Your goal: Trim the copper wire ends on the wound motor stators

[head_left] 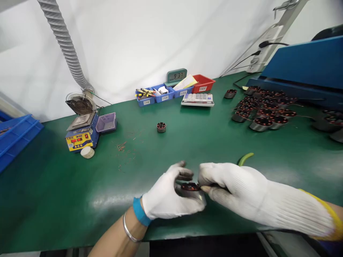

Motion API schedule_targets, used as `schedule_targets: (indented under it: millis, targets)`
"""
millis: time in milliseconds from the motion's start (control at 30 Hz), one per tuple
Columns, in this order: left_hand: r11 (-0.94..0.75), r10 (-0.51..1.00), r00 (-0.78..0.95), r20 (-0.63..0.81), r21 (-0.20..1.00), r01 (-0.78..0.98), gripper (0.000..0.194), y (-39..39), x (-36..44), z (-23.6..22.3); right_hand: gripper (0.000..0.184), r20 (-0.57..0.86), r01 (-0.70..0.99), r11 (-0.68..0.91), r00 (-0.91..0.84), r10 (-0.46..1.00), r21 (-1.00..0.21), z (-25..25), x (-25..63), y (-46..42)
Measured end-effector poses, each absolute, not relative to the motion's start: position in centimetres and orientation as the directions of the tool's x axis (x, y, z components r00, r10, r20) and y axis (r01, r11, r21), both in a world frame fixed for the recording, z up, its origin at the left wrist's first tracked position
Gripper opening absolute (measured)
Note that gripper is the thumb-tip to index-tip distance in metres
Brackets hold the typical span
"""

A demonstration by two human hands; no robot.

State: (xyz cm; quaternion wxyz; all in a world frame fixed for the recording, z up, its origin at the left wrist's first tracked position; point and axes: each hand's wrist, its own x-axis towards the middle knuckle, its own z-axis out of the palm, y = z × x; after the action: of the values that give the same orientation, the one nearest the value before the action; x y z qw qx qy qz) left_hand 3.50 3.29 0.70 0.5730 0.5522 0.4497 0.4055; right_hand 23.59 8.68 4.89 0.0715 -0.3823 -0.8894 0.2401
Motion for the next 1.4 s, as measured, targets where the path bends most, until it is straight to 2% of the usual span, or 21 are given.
schedule_targets:
  millis: [67,133,200,267,333,367,400,467,533,600,667,700,767,833,900,1033,1167,1400]
  targets:
    - [-0.012,0.949,0.308,-0.063,0.972,0.237,0.051,3.5,3.5,0.5,0.008,-0.001,0.659,0.641,-0.698,0.717,-0.393,4.4,23.2,8.7]
    - [-0.188,0.969,0.238,0.073,0.84,0.509,0.053,3.7,3.4,0.2,0.011,-0.016,0.709,0.566,-0.63,0.777,-0.419,3.5,22.6,8.7]
    - [-0.314,0.949,0.224,0.22,0.612,0.726,0.067,3.8,3.3,-0.2,0.015,-0.143,0.708,0.334,-0.522,0.841,-0.622,2.2,22.0,8.6]
    - [-0.364,0.93,0.283,0.233,0.494,0.79,0.08,4.2,3.0,-0.9,0.023,-0.317,0.565,0.006,-0.473,0.822,-0.825,0.7,21.7,8.4]
    - [-0.374,0.926,0.34,0.165,0.527,0.763,0.094,4.7,2.6,-1.7,0.03,-0.388,0.426,-0.18,-0.473,0.791,-0.887,-0.7,22.1,7.9]
    - [-0.362,0.924,0.364,0.117,0.574,0.734,0.101,5.0,2.4,-2.0,0.03,-0.366,0.415,-0.176,-0.441,0.819,-0.893,-1.2,22.6,7.7]
    - [-0.341,0.921,0.384,0.07,0.623,0.704,0.107,5.2,2.2,-2.3,0.029,-0.304,0.443,-0.111,-0.393,0.868,-0.89,-1.4,23.3,7.4]
    - [-0.295,0.916,0.401,0.005,0.686,0.665,0.112,5.4,1.8,-2.3,0.029,-0.054,0.539,0.113,-0.284,0.957,-0.834,-1.2,24.7,7.1]
    - [-0.269,0.929,0.371,0.001,0.69,0.672,0.114,5.4,1.8,-1.9,0.032,0.208,0.607,0.331,-0.266,0.941,-0.722,-0.3,25.5,7.1]
    - [-0.241,0.956,0.292,0.034,0.661,0.711,0.118,5.1,1.9,-1.4,0.039,0.298,0.663,0.435,-0.317,0.901,-0.609,0.9,25.3,7.8]
    - [-0.214,0.971,0.23,0.06,0.643,0.735,0.127,4.9,2.2,-0.9,0.046,0.187,0.712,0.405,-0.367,0.911,-0.573,1.7,24.0,9.1]
    - [-0.205,0.975,0.214,0.065,0.643,0.738,0.128,4.8,2.3,-0.7,0.046,0.068,0.705,0.339,-0.382,0.922,-0.623,2.0,23.1,9.9]
    - [-0.185,0.978,0.199,0.057,0.663,0.725,0.123,4.8,2.5,-0.7,0.036,-0.232,0.563,0.111,-0.501,0.834,-0.819,1.9,21.3,11.6]
    - [-0.149,0.984,0.177,0.033,0.699,0.699,0.116,4.9,2.5,-0.8,0.029,-0.343,0.366,-0.133,-0.601,0.722,-0.921,1.2,20.0,12.9]
    - [-0.114,0.988,0.156,0.011,0.732,0.671,0.117,5.0,2.4,-1.0,0.032,-0.328,0.226,-0.239,-0.59,0.738,-0.944,0.5,19.2,13.5]
    - [-0.036,0.99,0.132,-0.059,0.786,0.617,0.125,5.1,2.3,-1.0,0.034,-0.309,0.11,-0.296,-0.511,0.802,-0.949,-0.4,18.5,13.5]
    - [0.029,0.975,0.161,-0.155,0.803,0.595,0.13,5.2,2.4,-0.7,0.033,-0.351,0.146,-0.324,-0.51,0.785,-0.935,-0.3,17.6,13.9]
    - [0.021,0.967,0.179,-0.181,0.757,0.653,0.13,5.6,2.3,-0.7,0.035,-0.476,0.295,-0.374,-0.507,0.719,-0.879,-0.1,20.5,14.2]
